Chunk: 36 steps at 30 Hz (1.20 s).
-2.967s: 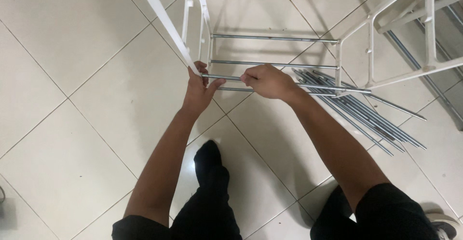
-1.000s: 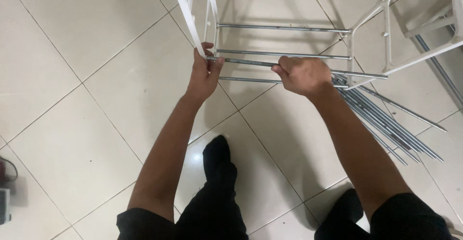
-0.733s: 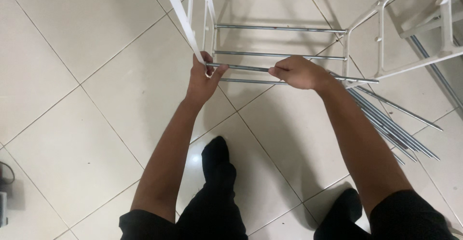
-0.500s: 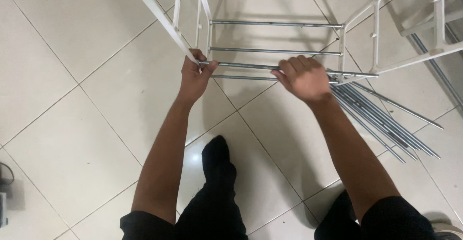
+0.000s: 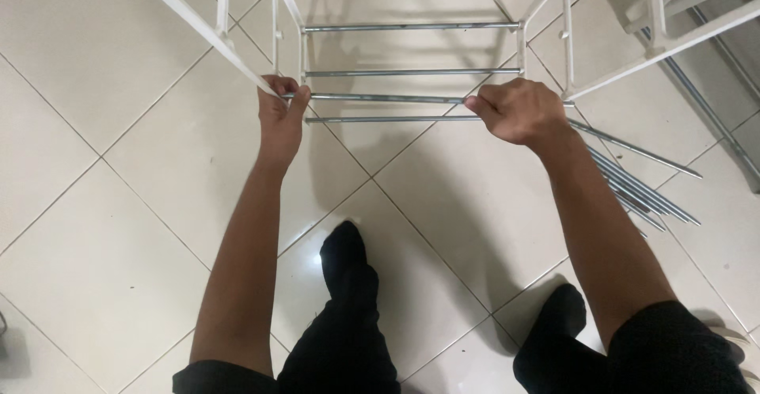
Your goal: The person inserts metal rods into the slots of a white plastic rack frame on the floor. They repeatedly pick up rods and place them horizontally between the frame sides, gradually filling the rack structure.
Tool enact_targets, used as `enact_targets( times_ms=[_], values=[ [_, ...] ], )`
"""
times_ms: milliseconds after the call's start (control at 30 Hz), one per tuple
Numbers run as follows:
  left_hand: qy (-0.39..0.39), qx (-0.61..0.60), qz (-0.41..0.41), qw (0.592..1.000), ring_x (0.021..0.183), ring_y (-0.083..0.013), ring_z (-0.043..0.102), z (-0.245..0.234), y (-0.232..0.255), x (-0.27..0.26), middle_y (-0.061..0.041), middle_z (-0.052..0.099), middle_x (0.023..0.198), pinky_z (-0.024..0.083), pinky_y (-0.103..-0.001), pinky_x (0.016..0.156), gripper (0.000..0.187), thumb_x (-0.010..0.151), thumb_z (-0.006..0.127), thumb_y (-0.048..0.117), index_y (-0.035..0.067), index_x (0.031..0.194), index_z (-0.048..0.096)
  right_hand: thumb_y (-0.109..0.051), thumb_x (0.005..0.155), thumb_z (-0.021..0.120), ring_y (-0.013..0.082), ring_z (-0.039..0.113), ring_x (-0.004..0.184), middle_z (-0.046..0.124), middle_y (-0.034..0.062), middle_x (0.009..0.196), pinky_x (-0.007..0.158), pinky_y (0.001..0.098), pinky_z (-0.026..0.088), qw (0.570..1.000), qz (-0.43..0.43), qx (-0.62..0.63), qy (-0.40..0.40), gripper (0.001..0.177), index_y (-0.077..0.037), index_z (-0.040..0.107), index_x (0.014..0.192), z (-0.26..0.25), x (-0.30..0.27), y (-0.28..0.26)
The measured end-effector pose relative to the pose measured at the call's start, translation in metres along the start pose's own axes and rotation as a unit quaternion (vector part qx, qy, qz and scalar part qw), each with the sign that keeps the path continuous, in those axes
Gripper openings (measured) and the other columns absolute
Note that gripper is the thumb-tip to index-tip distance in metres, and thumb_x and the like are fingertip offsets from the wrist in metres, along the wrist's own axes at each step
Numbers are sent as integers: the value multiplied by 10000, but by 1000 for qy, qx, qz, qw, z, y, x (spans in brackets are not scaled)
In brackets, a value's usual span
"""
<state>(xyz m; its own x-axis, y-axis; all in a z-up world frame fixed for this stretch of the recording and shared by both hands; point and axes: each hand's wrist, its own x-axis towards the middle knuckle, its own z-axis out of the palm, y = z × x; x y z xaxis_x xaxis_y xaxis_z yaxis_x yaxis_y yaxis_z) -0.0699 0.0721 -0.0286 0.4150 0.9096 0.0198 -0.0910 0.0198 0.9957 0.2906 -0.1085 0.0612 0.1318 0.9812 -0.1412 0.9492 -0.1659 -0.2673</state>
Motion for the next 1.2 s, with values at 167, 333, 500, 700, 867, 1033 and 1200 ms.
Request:
enact_targets(
  times_ms=[167, 333, 500, 700, 867, 1033, 1200],
  values=[
    [12, 114, 14, 993, 1022, -132, 511, 5, 2, -13, -48, 440, 1063, 528, -304, 884, 523, 925, 799, 14, 87, 1158, 337, -563, 1026, 570, 323, 690, 829, 731, 77, 832, 746, 461, 538, 971, 143, 80, -175, 436, -200, 776, 897, -19, 6, -13],
    [33, 106, 12, 994, 994, -143, 544, -5, -4, -11, -50, 498, 1028, 542, -307, 901, 525, 934, 858, 39, 81, 1148, 382, -376, 1033, 694, 271, 692, 851, 719, 82, 887, 754, 406, 554, 997, -26, 64, 19, 286, -92, 719, 1005, 3, -13, -19],
    [26, 104, 19, 994, 1023, -160, 534, -15, -7, -9, -45, 451, 1052, 531, -334, 950, 547, 923, 889, 32, 76, 1143, 390, -212, 961, 817, 254, 678, 895, 713, 74, 972, 809, 399, 549, 969, -112, -35, 216, 218, -52, 694, 1044, 29, -40, -13],
    [81, 118, -12, 990, 1099, -178, 554, -7, 3, -16, -70, 491, 1137, 541, -365, 1036, 757, 871, 867, 39, 31, 1402, 326, -292, 924, 844, 258, 671, 880, 706, 67, 906, 796, 406, 534, 961, -83, -101, 242, 270, -76, 690, 976, 40, -52, 0],
    [96, 93, 34, 990, 1395, -247, 505, -1, -2, -18, -173, 528, 1434, 521, -399, 1146, 801, 953, 822, 54, -25, 1550, 295, -316, 1064, 752, 254, 647, 672, 649, 73, 736, 579, 414, 516, 984, -85, -28, 152, 291, -60, 687, 942, 37, -54, 4],
    [102, 128, 40, 986, 1451, -287, 495, -2, -13, -18, -218, 532, 1496, 465, -408, 1211, 749, 1006, 826, 123, -44, 1528, 315, -427, 1074, 600, 307, 677, 642, 694, 83, 734, 562, 453, 535, 999, -19, 12, 33, 357, -110, 726, 968, 23, -43, 7],
    [117, 142, 21, 983, 1458, -286, 481, 7, -12, -24, -217, 529, 1495, 412, -418, 1228, 747, 1004, 794, 165, -43, 1528, 304, -464, 1018, 616, 340, 700, 745, 732, 105, 773, 642, 481, 535, 986, 100, 67, -117, 350, -153, 767, 963, 6, -28, 10]
  ],
)
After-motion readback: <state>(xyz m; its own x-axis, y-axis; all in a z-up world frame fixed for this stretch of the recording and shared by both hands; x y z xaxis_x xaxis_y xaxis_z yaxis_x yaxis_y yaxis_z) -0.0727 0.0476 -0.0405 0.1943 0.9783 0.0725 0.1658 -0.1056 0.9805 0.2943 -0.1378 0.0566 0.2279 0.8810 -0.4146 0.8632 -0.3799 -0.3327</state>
